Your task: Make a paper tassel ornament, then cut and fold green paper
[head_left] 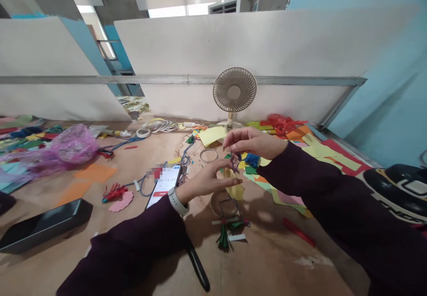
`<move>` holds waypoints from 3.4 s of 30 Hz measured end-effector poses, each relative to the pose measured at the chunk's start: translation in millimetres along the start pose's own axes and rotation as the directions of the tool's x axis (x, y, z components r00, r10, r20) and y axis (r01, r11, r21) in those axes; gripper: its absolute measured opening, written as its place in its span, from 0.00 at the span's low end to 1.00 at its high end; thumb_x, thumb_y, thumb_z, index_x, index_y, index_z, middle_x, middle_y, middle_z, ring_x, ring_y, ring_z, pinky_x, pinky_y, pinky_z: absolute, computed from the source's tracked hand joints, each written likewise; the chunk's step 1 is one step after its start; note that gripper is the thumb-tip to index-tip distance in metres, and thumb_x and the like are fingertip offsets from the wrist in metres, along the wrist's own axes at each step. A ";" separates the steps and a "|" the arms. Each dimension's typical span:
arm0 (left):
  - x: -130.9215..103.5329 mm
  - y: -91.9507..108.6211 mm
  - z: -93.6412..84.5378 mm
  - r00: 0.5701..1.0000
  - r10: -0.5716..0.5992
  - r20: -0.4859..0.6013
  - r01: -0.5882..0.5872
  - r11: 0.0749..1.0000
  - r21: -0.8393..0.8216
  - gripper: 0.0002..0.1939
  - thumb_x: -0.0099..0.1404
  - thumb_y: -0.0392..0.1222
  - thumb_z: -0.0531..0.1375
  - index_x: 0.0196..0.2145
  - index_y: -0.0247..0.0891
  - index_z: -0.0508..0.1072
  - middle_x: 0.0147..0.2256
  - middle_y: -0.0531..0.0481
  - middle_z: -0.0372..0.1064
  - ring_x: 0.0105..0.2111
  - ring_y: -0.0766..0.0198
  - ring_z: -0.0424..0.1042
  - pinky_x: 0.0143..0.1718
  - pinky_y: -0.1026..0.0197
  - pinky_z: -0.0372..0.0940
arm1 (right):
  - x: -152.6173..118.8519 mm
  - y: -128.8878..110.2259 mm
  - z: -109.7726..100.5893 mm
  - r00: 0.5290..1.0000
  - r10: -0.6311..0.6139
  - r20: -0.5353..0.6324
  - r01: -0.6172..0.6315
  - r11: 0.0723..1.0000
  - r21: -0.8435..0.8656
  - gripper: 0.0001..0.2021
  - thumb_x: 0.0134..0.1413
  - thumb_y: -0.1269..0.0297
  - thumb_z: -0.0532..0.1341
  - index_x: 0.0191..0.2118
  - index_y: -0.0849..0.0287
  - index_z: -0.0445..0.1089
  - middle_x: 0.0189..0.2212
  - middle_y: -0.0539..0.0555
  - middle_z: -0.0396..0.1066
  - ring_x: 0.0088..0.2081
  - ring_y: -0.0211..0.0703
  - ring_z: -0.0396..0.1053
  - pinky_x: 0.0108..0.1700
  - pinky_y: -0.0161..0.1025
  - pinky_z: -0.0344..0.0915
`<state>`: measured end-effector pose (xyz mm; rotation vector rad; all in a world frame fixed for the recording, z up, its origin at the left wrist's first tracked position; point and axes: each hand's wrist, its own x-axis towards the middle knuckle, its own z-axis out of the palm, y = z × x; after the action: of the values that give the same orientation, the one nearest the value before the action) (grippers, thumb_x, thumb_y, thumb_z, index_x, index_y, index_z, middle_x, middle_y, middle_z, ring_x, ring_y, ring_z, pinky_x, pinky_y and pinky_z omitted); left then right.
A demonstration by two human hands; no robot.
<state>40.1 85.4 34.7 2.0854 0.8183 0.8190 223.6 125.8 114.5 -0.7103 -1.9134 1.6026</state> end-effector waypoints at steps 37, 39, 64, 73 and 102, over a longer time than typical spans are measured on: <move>-14.3 -15.8 2.4 0.808 -0.375 0.455 0.479 0.868 -0.134 0.24 0.61 0.59 0.58 0.29 0.32 0.76 0.19 0.55 0.61 0.18 0.73 0.56 0.18 0.70 0.52 | -14.3 84.8 -33.3 0.686 -0.156 -0.711 0.143 0.987 -0.079 0.18 0.46 0.61 0.63 0.45 0.56 0.67 0.24 0.44 0.63 0.22 0.32 0.58 0.24 0.32 0.59; -14.4 -14.9 1.7 0.782 -0.361 0.508 0.484 0.865 -0.130 0.23 0.61 0.59 0.59 0.30 0.33 0.77 0.20 0.55 0.62 0.19 0.72 0.58 0.20 0.70 0.53 | -14.8 88.9 -42.0 0.645 -0.152 -0.749 0.138 0.987 -0.081 0.17 0.47 0.61 0.62 0.45 0.55 0.66 0.24 0.44 0.62 0.21 0.31 0.58 0.24 0.32 0.60; -11.5 22.2 -7.3 0.851 -0.497 -0.168 0.269 0.689 -0.673 0.18 0.58 0.55 0.64 0.32 0.33 0.74 0.12 0.60 0.59 0.10 0.74 0.56 0.12 0.71 0.49 | 0.3 139.2 -43.3 0.694 -0.030 -0.720 -0.172 0.963 -0.205 0.10 0.50 0.63 0.60 0.39 0.60 0.68 0.35 0.58 0.72 0.30 0.43 0.73 0.31 0.40 0.70; -8.2 15.4 -0.2 0.872 -0.471 -0.135 0.303 0.735 -0.606 0.20 0.56 0.56 0.65 0.31 0.33 0.76 0.21 0.56 0.65 0.18 0.75 0.60 0.19 0.73 0.53 | -15.1 82.2 -3.6 0.984 -0.154 -0.092 0.124 0.955 -0.270 0.24 0.46 0.63 0.64 0.52 0.56 0.68 0.58 0.58 0.62 0.57 0.49 0.61 0.52 0.45 0.64; 15.1 30.6 -22.5 0.962 -0.151 -0.226 0.064 0.935 -0.350 0.14 0.62 0.51 0.62 0.35 0.36 0.76 0.27 0.53 0.69 0.26 0.71 0.65 0.27 0.69 0.57 | 25.5 -39.8 -4.1 0.760 -0.247 -0.601 0.390 0.913 0.118 0.07 0.58 0.64 0.62 0.30 0.59 0.72 0.25 0.46 0.73 0.24 0.28 0.70 0.24 0.24 0.63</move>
<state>40.7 89.7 75.3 1.6393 0.8477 1.0945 206.1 140.2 156.1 -0.6282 -1.2851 1.1880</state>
